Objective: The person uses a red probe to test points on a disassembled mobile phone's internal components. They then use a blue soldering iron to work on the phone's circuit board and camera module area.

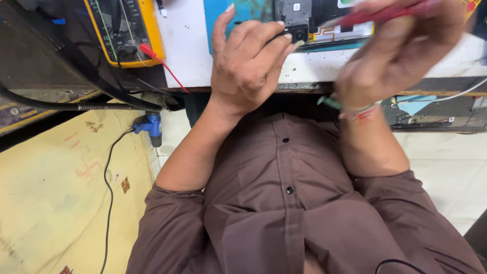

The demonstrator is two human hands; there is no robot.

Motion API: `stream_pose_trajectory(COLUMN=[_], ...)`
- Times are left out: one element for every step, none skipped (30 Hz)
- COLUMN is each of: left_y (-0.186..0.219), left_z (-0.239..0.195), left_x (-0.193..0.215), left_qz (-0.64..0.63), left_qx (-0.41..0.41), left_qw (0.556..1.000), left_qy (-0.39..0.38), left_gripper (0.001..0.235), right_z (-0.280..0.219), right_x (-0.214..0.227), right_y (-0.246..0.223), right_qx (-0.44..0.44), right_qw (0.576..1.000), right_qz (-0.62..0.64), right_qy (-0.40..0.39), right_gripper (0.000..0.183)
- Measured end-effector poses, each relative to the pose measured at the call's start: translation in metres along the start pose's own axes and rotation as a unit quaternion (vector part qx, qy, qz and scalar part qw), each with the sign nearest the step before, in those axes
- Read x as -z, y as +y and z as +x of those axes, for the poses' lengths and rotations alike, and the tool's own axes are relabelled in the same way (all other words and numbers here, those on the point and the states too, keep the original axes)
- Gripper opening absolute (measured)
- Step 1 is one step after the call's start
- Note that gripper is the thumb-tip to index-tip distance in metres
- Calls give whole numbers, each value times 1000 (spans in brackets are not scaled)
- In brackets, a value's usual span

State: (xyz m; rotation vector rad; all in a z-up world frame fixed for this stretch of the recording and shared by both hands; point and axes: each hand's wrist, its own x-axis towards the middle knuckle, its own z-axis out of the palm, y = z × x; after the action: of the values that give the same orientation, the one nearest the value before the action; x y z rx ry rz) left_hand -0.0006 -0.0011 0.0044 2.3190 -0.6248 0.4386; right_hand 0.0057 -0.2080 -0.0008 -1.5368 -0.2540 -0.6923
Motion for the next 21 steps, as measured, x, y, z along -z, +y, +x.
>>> stream_pose_trajectory(left_y=[0, -1, 0, 0, 0, 0, 0, 0, 1, 1, 1, 1, 1, 1, 1, 1, 1, 1, 2, 2, 2], left_z=[0, 0, 0, 1, 1, 1, 2, 2, 2, 2, 3, 3, 2, 1, 1, 2, 3, 3, 3, 3, 3], left_x=[-1, -1, -1, -1, -1, -1, 0, 0, 0, 0, 0, 0, -1, 0, -1, -1, -1, -1, -1, -2, -2], left_qz=[0, 3, 7, 9, 13, 16, 19, 21, 23, 25, 25, 25, 26, 25, 24, 22, 25, 28, 31, 31, 31], left_qx=[4, 0, -4, -9, -13, -18, -22, -18, -13, -9, -9, -7, -6, -4, -3, -4, -5, -6, -6, -6, -7], left_qw=[1000, 1000, 1000, 1000, 1000, 1000, 999, 999, 999, 999, 999, 999, 999, 999, 999, 999, 999, 999, 999, 999, 999], left_qy=[3, 0, -2, -5, -9, -13, -17, -20, -24, -26, -26, -27, -27, -28, -29, -28, -27, -26, -26, -26, -26], left_gripper=[15, 17, 19, 22, 23, 25, 26, 26, 26, 25, 25, 25, 25, 25, 24, 24, 24, 24, 24, 24, 24], right_z=[7, 14, 20, 24, 28, 33, 32, 27, 23, 21, 19, 16, 15, 13, 13, 14, 15, 13, 14, 13, 14], right_x=[13, 28, 47, 65, 82, 97, 107, 115, 120, 124, 125, 123, 122, 120, 120, 120, 119, 119, 119, 118, 116], right_y=[8, 17, 25, 38, 51, 67, 79, 88, 95, 99, 103, 106, 107, 108, 109, 109, 109, 108, 108, 107, 106], right_qx=[28, 54, 68, 75, 81, 83, 85, 85, 86, 87, 79, 68, 66, 62, 69, 67, 66, 53, 50, 44, 48], right_qw=[998, 992, 976, 971, 966, 977, 986, 982, 977, 972, 976, 981, 984, 987, 988, 989, 989, 989, 990, 990, 992], right_qz=[-55, -111, -196, -213, -231, -178, -124, -152, -179, -204, -183, -161, -147, -132, -125, -121, -116, -114, -108, -103, -95], right_qy=[17, 36, 61, 72, 83, 80, 76, 78, 79, 80, 82, 83, 76, 71, 58, 60, 63, 79, 81, 83, 70], right_gripper=[16, 9, 8, 15, 24, 29, 35, 33, 31, 29, 22, 15, 12, 10, 11, 11, 11, 9, 9, 8, 10])
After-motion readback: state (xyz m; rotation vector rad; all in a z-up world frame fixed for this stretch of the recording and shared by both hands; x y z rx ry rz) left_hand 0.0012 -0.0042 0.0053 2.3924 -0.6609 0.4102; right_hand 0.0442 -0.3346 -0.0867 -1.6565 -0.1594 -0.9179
